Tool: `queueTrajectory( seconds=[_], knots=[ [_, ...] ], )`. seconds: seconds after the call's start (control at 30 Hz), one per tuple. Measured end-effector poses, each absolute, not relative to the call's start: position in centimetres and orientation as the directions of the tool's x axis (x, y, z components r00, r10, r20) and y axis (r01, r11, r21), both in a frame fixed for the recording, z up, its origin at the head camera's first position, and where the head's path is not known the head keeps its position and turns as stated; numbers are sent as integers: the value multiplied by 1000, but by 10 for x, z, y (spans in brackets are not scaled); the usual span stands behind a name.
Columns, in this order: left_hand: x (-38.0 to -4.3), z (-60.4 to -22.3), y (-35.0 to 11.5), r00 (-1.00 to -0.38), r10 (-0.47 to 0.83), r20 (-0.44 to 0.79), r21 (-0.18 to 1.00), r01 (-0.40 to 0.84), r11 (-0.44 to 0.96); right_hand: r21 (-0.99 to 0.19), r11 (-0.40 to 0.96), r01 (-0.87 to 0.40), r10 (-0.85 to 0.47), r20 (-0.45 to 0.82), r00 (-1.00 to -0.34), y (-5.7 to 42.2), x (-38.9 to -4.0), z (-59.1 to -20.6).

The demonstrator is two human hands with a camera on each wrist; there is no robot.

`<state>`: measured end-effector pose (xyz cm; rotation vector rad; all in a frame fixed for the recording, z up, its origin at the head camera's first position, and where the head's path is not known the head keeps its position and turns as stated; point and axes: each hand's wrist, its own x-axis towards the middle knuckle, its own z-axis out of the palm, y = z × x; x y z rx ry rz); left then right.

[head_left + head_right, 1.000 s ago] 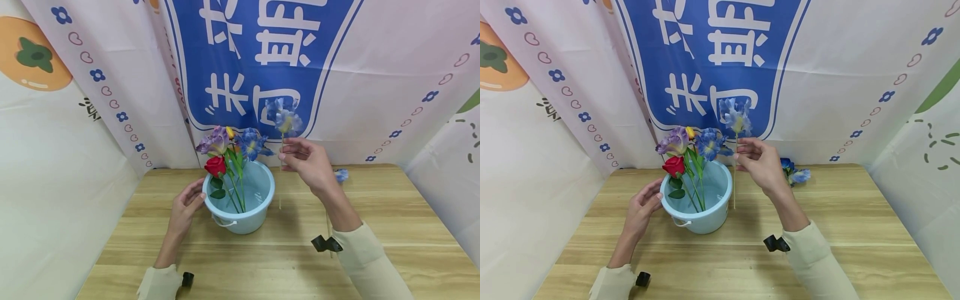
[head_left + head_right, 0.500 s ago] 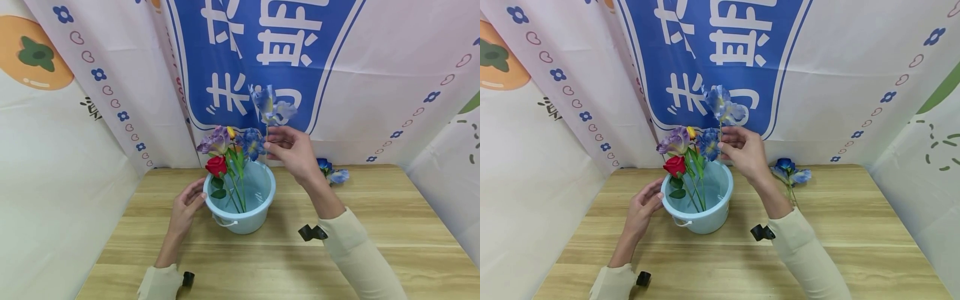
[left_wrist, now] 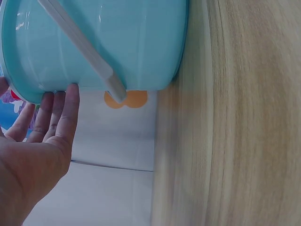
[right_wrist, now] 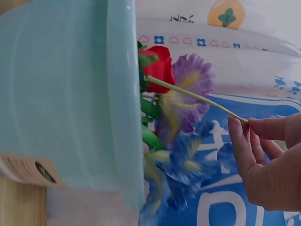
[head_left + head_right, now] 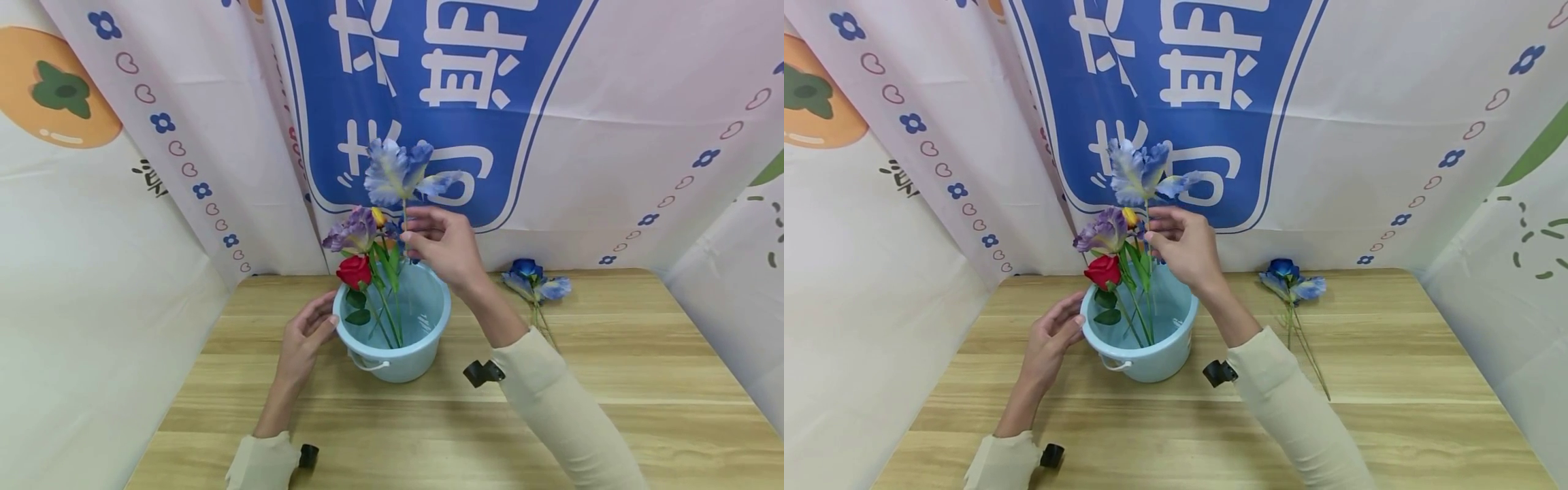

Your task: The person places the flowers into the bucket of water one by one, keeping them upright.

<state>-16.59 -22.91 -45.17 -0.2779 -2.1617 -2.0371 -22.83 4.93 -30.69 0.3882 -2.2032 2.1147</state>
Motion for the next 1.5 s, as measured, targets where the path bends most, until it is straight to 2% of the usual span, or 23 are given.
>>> queueTrajectory(
  seconds=[0.27,0.5,1.0,1.27,1.5],
  knots=[
    [-166,-453,-230,-972,20,236,969,237,66,-969,52,-241,-62,238,-969,21,-242,-322],
    [-166,-453,-229,-973,21,229,971,230,66,-964,177,-198,-37,195,-980,12,-248,-343],
    [-167,-454,-229,-972,5,234,967,234,102,-909,376,-178,-117,144,-983,10,-250,-371],
    [-166,-452,-228,-973,-11,230,968,227,106,-847,489,-209,-161,147,-976,9,-250,-376],
    [-165,-451,-225,-974,-22,227,970,224,98,-843,494,-212,-178,140,-974,11,-246,-376]
  ],
)
